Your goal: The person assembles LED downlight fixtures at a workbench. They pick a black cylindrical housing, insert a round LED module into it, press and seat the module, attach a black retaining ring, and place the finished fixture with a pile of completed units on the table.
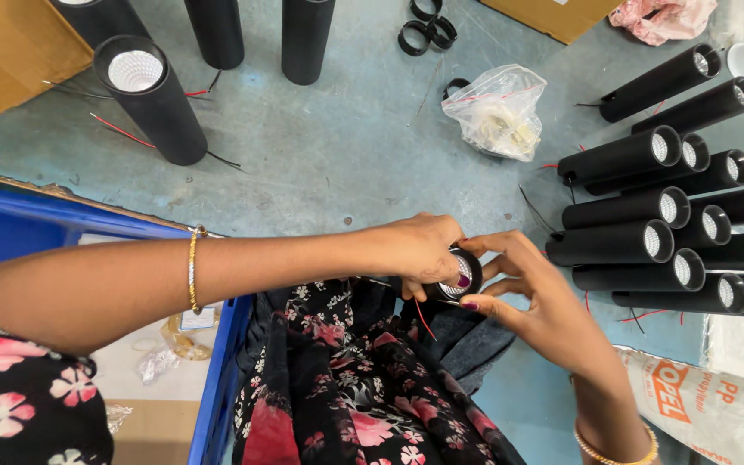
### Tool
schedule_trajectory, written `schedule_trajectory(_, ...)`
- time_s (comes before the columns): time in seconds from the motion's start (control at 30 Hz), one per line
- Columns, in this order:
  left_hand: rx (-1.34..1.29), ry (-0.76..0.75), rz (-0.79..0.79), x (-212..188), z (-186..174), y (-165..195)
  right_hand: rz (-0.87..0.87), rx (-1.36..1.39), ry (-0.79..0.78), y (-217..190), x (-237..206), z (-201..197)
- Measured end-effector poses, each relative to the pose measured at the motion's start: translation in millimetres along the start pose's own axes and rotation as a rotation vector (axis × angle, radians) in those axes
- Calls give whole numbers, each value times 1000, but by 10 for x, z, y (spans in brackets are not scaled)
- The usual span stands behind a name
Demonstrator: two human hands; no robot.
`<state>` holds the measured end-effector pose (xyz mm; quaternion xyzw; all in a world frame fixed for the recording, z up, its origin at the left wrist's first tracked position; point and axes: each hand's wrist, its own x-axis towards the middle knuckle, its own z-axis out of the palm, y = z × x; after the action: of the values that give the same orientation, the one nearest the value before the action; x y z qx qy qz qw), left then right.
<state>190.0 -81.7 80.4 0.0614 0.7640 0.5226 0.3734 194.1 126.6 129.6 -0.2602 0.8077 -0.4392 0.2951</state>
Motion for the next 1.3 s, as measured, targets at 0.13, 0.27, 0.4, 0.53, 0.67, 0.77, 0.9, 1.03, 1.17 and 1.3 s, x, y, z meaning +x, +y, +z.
schedule_trajectory(0.13, -96, 33, 65, -15, 23, -47, 28, 499, -82, 337, 26, 31)
schedule_trajectory(0.27, -84, 51, 47, -22, 38, -24, 87, 615, -3, 524, 26, 133)
schedule_trajectory(0.4, -54, 45, 23, -20, 54, 7, 10, 766, 17, 584, 17, 230)
schedule_trajectory(0.53, -59, 51, 55, 8, 106, 7, -38, 882, -3, 658, 11, 258)
schedule_trajectory(0.67, -56, 25, 2, 57, 119, -30, -68, 898, 36, 755, 4, 295)
schedule_trajectory(0.77, -104, -28, -28, 113, 100, -38, -85, 892, 45, 783, -3, 306)
schedule_trajectory(0.9, -30, -81, -150, 276, 70, 60, -44, 832, 67, 754, -19, 300)
schedule_trajectory(1.03, 126, -130, -260, 403, 39, 113, -49, 836, 89, 715, -46, 339)
schedule_trajectory(1.17, 46, -214, -260, 455, 27, 70, -70, 779, 105, 698, -55, 379)
schedule_trajectory(1.3, -79, -266, -200, 413, -10, -8, -72, 804, 129, 698, -43, 406)
